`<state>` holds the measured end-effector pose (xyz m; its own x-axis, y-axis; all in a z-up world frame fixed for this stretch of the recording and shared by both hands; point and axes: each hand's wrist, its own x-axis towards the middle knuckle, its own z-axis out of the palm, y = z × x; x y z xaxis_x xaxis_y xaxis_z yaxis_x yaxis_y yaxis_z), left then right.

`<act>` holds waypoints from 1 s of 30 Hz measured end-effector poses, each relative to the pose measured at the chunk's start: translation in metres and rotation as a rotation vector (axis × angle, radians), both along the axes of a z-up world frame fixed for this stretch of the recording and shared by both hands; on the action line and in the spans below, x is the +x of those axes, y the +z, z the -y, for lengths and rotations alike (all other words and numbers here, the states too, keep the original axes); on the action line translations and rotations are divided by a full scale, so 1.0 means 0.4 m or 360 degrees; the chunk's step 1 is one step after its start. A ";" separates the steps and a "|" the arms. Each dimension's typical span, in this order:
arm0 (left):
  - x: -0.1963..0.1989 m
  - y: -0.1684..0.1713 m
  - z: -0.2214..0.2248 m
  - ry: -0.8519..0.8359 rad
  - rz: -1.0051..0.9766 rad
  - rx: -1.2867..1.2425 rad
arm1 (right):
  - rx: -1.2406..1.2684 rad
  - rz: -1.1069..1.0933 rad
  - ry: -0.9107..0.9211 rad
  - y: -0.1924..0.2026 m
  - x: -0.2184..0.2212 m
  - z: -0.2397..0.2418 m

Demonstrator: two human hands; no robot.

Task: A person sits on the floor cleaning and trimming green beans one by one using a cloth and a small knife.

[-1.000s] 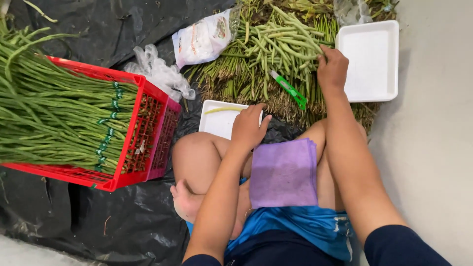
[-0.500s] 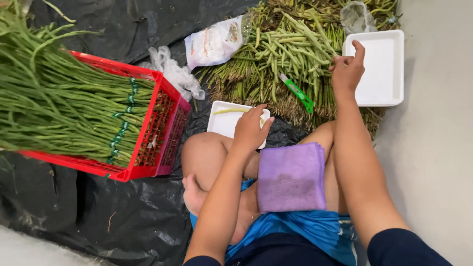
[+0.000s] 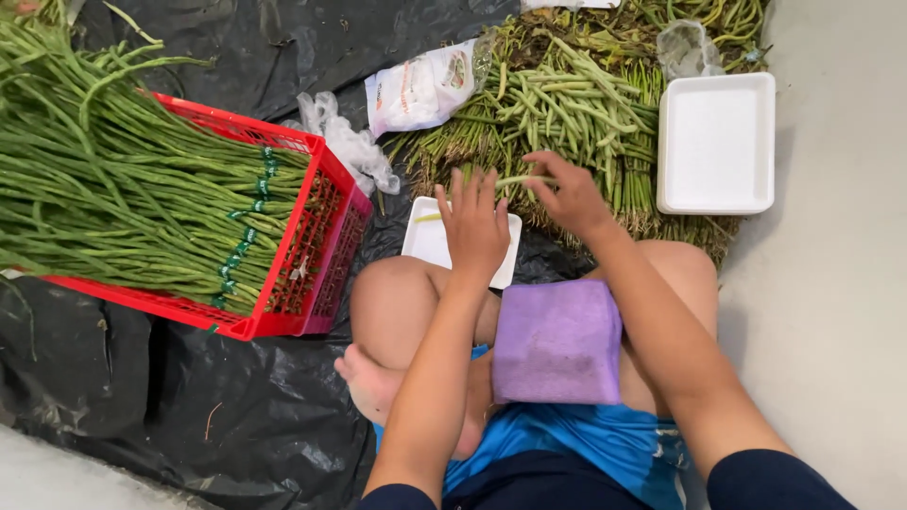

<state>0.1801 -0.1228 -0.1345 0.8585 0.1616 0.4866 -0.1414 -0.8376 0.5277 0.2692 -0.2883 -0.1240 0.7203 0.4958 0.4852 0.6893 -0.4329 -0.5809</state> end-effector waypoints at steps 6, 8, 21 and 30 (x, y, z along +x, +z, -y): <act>0.043 -0.060 -0.002 -0.0139 -0.0284 -0.0312 | 0.0202 -0.0146 0.0021 0.012 -0.005 -0.001; 0.047 -0.047 0.002 -0.0181 -0.0304 -0.0404 | 0.0309 -0.0207 0.0019 0.003 0.005 0.006; 0.058 0.015 0.015 -0.0214 -0.0383 -0.0735 | 0.0830 -0.0576 -0.0026 -0.031 0.062 0.038; 0.059 0.013 0.002 -0.0166 -0.0398 -0.0954 | 0.0987 -0.0594 -0.0083 -0.027 0.078 0.066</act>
<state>0.2036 -0.1236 -0.1292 0.9600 0.2522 0.1217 -0.0185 -0.3765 0.9262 0.3004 -0.3148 -0.1346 0.9079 0.1700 0.3833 0.3847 0.0255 -0.9227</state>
